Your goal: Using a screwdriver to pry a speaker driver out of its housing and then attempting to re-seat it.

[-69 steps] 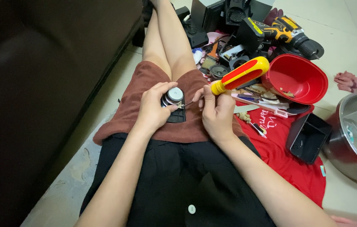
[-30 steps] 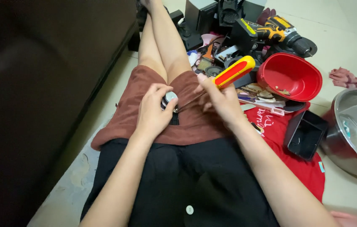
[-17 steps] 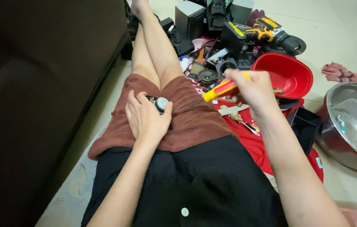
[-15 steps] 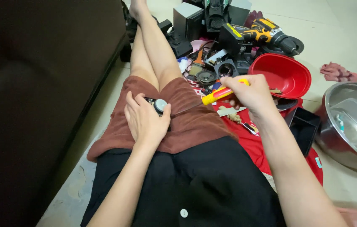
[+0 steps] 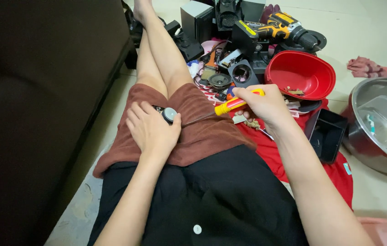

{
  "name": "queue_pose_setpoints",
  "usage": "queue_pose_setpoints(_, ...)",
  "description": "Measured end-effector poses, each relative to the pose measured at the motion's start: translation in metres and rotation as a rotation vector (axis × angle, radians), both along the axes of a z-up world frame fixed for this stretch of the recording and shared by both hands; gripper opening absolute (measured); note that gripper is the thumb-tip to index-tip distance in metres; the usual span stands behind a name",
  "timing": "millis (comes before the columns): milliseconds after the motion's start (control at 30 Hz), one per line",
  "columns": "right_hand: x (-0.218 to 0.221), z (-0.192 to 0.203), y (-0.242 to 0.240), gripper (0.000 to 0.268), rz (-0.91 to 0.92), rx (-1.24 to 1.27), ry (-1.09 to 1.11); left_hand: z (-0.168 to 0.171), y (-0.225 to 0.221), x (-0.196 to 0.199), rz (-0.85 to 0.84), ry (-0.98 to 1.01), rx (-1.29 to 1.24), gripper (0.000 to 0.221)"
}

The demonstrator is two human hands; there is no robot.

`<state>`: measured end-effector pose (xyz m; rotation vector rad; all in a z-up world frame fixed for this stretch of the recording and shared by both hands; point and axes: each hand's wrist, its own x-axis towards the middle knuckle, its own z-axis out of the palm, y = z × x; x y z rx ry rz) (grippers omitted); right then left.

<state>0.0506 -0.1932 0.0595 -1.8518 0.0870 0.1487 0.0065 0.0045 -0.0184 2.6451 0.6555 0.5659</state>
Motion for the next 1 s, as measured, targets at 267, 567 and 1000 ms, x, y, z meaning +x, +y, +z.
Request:
queue_pose_setpoints(267, -0.004, 0.005, -0.004, 0.029, 0.080, 0.020, 0.059, 0.008, -0.006, 0.003, -0.073, 0.008, -0.089, 0.072)
queue_pose_setpoints(567, -0.003, -0.018, -0.032, 0.033, 0.140, 0.160, 0.233, 0.026, -0.009, 0.011, -0.170, 0.069, -0.391, 0.064)
queue_pose_setpoints(1000, -0.034, -0.035, 0.045, 0.028, 0.526, 0.949, 0.783, 0.021, 0.095, 0.044, -0.696, -0.446, -0.828, 0.064)
